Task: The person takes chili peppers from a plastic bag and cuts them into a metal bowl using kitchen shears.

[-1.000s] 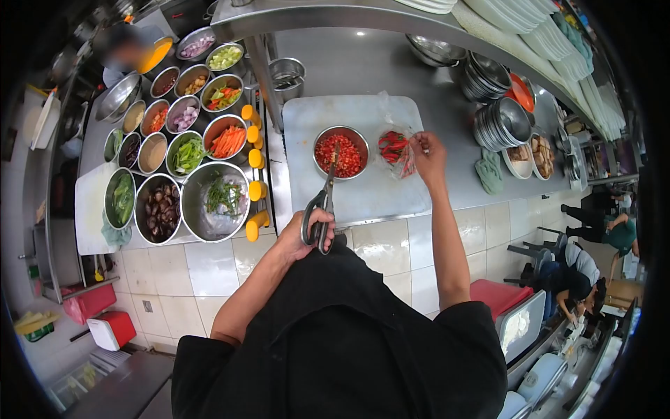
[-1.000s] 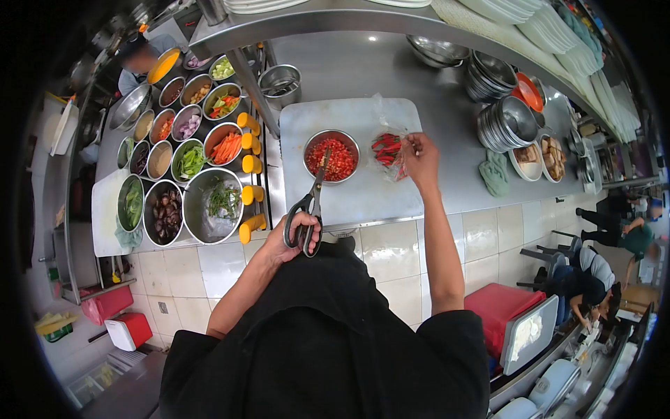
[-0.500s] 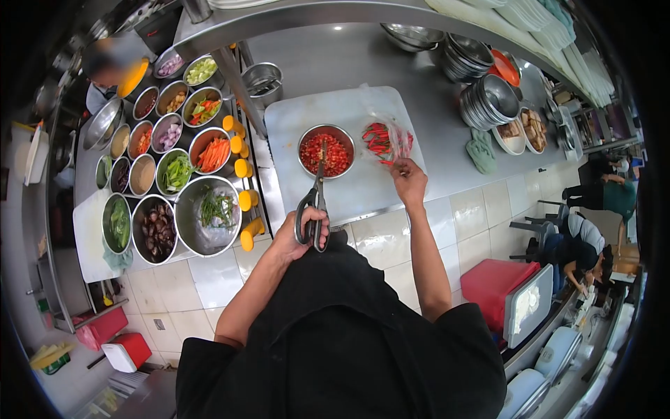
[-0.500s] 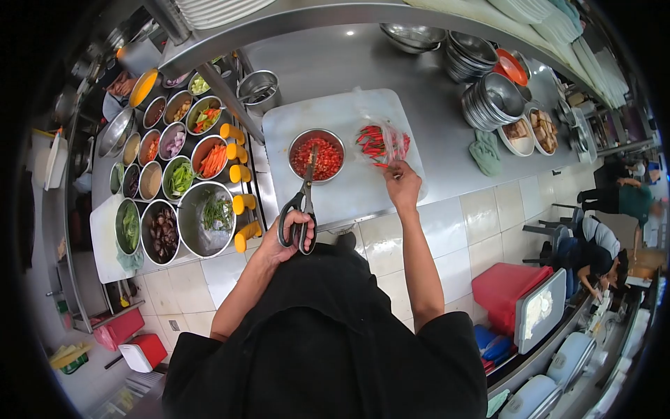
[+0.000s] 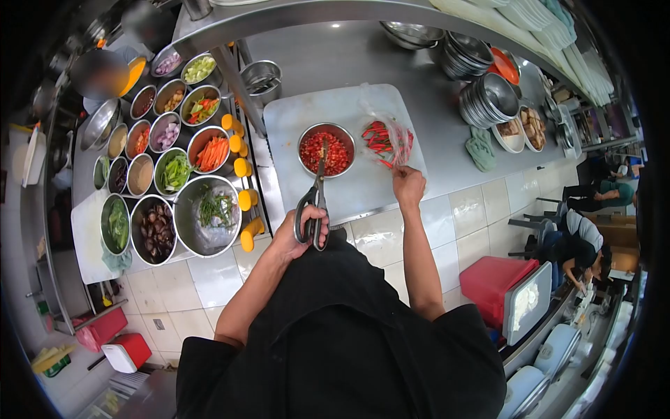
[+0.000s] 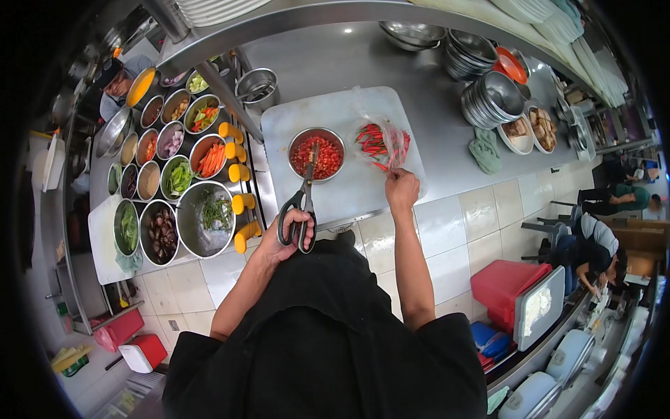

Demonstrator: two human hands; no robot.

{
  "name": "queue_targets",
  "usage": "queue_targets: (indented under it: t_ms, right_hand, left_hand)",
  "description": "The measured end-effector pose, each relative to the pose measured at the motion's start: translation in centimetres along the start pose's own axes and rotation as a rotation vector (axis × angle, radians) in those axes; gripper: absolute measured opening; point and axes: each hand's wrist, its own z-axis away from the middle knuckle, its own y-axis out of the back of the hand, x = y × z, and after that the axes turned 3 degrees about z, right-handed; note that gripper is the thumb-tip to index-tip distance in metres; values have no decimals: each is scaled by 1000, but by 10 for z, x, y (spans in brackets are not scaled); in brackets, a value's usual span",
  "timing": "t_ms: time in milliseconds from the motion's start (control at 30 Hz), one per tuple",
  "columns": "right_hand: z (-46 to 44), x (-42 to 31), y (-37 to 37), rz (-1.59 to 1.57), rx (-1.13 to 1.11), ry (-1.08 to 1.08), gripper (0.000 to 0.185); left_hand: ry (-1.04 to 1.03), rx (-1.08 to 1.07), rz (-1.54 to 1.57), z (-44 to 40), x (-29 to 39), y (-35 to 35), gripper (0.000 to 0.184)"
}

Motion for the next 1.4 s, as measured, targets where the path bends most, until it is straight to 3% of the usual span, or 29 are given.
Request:
queue_targets:
  t_ms: [67, 267, 500, 633, 900, 1067, 1167, 1200, 1300, 1400]
  right_hand:
    - [-2, 6, -1, 31, -49, -28, 14]
    - [1, 12, 14, -407, -14, 49, 16]
    - [26, -53, 23, -562, -35, 342, 9]
    - [28, -66, 3, -388, 0, 586, 6]
    - [36, -76, -10, -334, -81, 626, 7]
    - [35, -73, -13, -315, -101, 608, 8]
    - [29, -72, -13, -332, -89, 608, 8]
    - [29, -72, -12, -326, -89, 614, 8]
    - [30, -75, -9, -304, -98, 624, 9]
    - [33, -78, -10, -280, -109, 635, 9]
  left_hand:
    - [0, 7, -15, 2, 1, -2, 23]
    - [18, -16, 19, 2, 2, 2, 26]
    - [65, -84, 34, 0, 3, 1, 33]
    - [124, -159, 34, -3, 3, 3, 41]
    - [150, -189, 42, -4, 5, 1, 44]
    - [-3, -46, 50, 5, 11, -9, 23]
    - [5, -1, 30, 4, 8, -9, 28]
    - [113, -99, 46, 6, 11, -7, 33]
    - [178, -138, 108, 12, 13, -15, 30]
    - [131, -148, 54, 3, 9, -9, 35]
